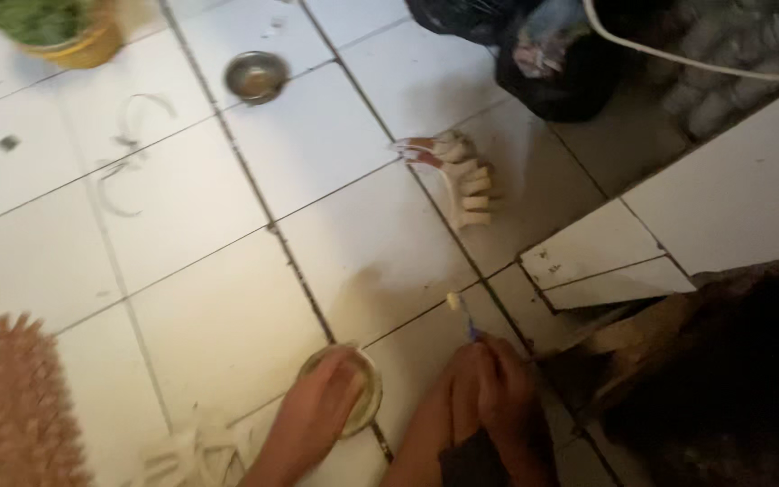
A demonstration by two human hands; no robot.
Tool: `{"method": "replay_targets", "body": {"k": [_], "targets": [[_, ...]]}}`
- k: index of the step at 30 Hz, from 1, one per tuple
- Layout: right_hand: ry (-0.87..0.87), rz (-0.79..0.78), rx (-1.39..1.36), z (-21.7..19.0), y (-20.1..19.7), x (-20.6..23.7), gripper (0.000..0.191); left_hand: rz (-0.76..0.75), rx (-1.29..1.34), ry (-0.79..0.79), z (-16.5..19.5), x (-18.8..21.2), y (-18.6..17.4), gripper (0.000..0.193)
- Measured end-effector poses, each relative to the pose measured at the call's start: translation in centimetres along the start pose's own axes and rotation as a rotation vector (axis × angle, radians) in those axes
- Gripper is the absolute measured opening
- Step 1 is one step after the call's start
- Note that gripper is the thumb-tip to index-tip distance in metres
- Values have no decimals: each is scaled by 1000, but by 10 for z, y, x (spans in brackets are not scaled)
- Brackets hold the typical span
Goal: The person sits on the floor and applies glue with a toothbrush onto cut leather shoe components, dipping the brush into a bowl of glue and spreading it along the edges of each piece, then sets finished pieces aside and picks up the next component.
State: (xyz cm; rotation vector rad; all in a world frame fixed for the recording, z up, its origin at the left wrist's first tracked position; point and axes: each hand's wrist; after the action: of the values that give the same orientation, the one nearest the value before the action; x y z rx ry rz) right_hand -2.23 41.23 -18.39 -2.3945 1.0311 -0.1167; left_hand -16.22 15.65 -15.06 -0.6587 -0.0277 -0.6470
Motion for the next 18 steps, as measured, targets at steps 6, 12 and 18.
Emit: {"method": "replay_targets", "body": {"k": [6,12,18], "targets": [[-614,-60,407,12,-8,11,31,215,-141,-393,-63,180,-42,67],[-382,-70,19,43,7,23,29,605,-296,-301,-19,321,-77,49],[-520,-151,46,16,-3,44,21,585,-237,-275,18,370,-63,29]]}}
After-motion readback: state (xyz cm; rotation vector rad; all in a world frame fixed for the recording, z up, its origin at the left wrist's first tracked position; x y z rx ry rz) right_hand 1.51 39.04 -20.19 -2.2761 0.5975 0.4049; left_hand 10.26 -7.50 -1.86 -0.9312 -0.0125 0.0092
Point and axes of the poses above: each hand's wrist, its own x-axis away from the middle knuckle, its own y-axis out of the palm, z = x × y, and after that the axes turned 9 degrees about -y, right-handed
